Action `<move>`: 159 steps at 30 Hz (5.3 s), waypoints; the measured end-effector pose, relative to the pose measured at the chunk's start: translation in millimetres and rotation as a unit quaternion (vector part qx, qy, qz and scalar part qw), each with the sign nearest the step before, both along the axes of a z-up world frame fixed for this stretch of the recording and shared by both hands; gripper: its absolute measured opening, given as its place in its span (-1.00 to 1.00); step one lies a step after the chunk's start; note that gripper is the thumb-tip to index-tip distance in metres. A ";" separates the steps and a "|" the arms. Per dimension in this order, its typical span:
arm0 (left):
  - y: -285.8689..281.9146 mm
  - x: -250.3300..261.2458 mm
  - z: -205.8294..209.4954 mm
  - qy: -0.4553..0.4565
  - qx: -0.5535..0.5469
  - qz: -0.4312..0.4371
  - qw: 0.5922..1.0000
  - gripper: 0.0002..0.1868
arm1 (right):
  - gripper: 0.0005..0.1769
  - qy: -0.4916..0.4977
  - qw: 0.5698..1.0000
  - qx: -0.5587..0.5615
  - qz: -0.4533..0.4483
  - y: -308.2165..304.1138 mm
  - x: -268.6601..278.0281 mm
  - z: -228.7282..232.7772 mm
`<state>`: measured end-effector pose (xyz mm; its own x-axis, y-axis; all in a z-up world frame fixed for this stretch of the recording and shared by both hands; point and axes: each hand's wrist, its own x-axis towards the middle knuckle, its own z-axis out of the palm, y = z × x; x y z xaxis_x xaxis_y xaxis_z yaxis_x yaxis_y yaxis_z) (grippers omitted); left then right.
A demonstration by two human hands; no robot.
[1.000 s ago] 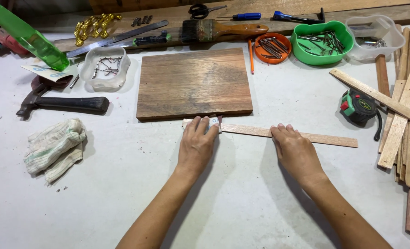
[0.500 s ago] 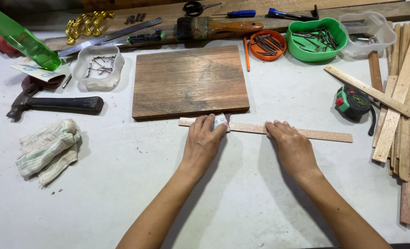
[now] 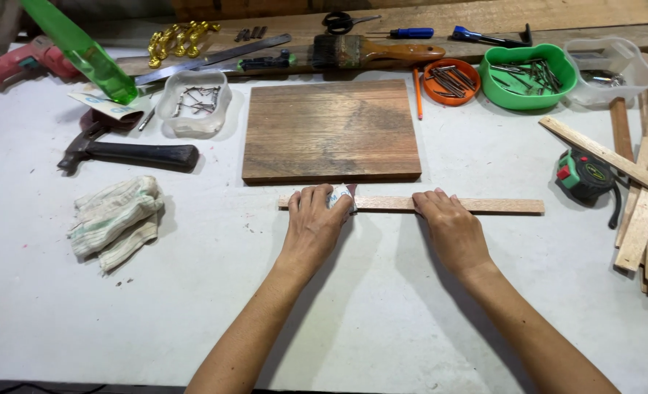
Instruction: Manual sanding of a thin strip of wood on a workshop table.
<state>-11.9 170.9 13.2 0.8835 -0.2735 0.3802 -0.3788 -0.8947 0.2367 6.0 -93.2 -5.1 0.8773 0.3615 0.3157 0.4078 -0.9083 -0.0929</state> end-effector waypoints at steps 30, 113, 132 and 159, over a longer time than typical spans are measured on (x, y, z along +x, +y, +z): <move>199.6 -71.9 24.7 0.049 -0.025 0.172 0.984 -0.84 | -0.55 -0.034 0.982 0.023 0.184 226.7 1.2 13.2; 225.6 -79.7 7.8 0.073 -0.026 0.208 0.975 -0.80 | -0.34 -0.037 0.974 -0.075 0.212 236.4 4.9 2.5; 221.6 -76.2 3.1 0.073 0.021 0.224 0.972 -0.75 | -0.40 -0.040 0.977 -0.064 0.202 239.1 2.4 8.3; 170.4 -58.8 4.5 0.028 -0.004 0.132 0.991 -0.67 | -0.56 -0.037 0.978 0.013 0.203 229.8 1.4 6.9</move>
<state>-70.7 341.4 17.7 0.9435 -0.0267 0.3302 -0.1174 -0.9590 0.2580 7.5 136.5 1.8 0.6377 0.6667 0.3858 0.7408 -0.6681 -0.0702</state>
